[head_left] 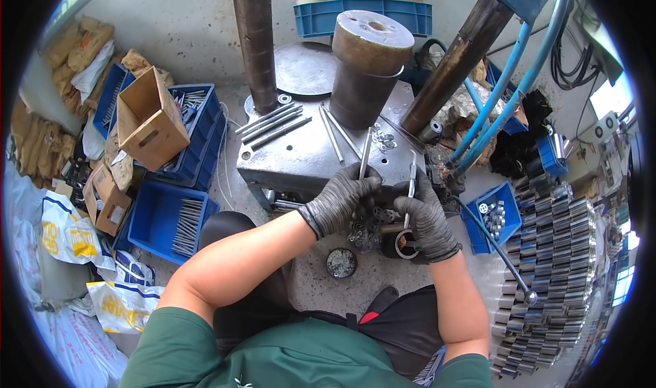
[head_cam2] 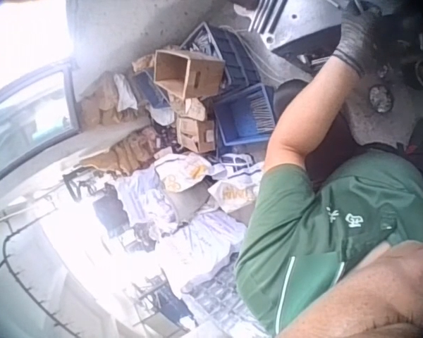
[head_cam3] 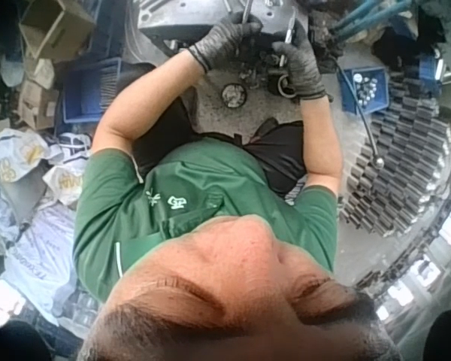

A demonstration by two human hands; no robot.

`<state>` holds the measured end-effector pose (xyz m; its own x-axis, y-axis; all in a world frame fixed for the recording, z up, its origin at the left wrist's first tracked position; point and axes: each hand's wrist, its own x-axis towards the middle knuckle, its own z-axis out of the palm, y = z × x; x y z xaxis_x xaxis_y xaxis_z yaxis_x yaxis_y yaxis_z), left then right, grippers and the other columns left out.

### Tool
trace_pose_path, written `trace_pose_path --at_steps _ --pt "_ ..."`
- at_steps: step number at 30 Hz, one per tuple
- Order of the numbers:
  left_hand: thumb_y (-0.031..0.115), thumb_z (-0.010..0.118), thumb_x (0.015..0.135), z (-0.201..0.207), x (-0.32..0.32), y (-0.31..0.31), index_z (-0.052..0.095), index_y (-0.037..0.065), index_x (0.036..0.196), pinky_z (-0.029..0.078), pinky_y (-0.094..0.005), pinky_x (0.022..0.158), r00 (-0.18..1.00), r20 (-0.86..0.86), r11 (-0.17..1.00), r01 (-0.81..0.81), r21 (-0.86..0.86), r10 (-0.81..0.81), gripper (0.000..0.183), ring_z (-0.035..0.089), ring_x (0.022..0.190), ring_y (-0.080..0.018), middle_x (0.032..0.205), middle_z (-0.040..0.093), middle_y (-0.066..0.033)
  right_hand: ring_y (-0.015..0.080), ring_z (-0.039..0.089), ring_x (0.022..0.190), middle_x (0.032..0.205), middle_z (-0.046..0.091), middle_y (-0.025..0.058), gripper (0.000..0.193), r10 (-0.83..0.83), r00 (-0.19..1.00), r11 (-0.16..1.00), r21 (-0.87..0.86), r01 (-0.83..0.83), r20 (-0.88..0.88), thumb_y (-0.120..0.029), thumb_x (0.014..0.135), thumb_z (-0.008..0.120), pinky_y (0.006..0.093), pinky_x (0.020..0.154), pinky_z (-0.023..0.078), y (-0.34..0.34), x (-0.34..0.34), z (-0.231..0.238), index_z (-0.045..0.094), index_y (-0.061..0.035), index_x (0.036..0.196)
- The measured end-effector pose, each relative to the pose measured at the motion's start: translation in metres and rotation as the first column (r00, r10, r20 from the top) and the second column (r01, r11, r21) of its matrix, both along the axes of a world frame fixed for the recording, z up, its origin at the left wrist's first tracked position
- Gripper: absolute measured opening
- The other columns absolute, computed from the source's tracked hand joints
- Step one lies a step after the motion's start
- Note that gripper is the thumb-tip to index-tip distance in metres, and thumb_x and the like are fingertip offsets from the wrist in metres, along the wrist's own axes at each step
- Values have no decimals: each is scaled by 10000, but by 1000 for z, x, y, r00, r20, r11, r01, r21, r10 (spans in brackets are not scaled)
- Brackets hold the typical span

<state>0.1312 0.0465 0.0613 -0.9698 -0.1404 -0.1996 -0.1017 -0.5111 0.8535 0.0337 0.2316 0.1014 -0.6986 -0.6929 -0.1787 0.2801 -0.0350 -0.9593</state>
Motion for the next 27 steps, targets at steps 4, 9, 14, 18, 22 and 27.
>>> trace_pose_path --at_steps 4,9,14,18,22,27 --pt "191 691 984 5 -1 -11 587 89 1087 467 -209 487 987 126 990 -107 91 95 179 614 676 -92 887 645 -29 206 636 990 1206 623 102 851 57 926 968 248 41 -374 -8 747 735 360 898 557 11 -8 -12 418 31 1535" --pt "199 701 977 20 2 -17 588 83 1085 464 -193 467 972 212 975 -142 174 103 194 631 681 -87 912 666 -41 342 654 982 1180 648 206 701 154 413 940 262 219 -898 -9 670 705 416 923 539 13 -6 2 620 1 1366" --pt "205 715 965 16 3 -19 586 91 1092 462 -179 475 973 226 976 -90 199 44 214 631 681 -80 903 660 -33 396 656 988 1080 713 178 534 218 9 950 214 226 -976 1 651 724 487 922 502 2 -3 11 721 -55 1183" --pt "201 700 963 13 5 -20 586 114 1056 461 -203 469 974 210 968 -133 213 88 171 598 629 -69 818 628 0 385 659 981 1081 718 157 509 205 -48 961 191 201 -978 12 676 716 491 891 508 1 -1 12 729 -82 1176" --pt "217 734 949 13 5 -20 593 117 1023 443 -194 479 977 205 976 -101 191 61 188 608 659 -73 837 623 8 387 656 978 1088 715 164 511 220 -48 958 207 197 -974 -3 685 715 496 882 509 3 -4 11 728 -86 1189" --pt "219 734 946 15 5 -20 601 121 980 441 -196 478 973 219 973 -118 198 74 169 602 636 -75 791 610 18 394 649 970 1115 706 172 508 263 -89 947 239 213 -961 -14 701 705 504 884 510 4 -6 11 725 -91 1203"
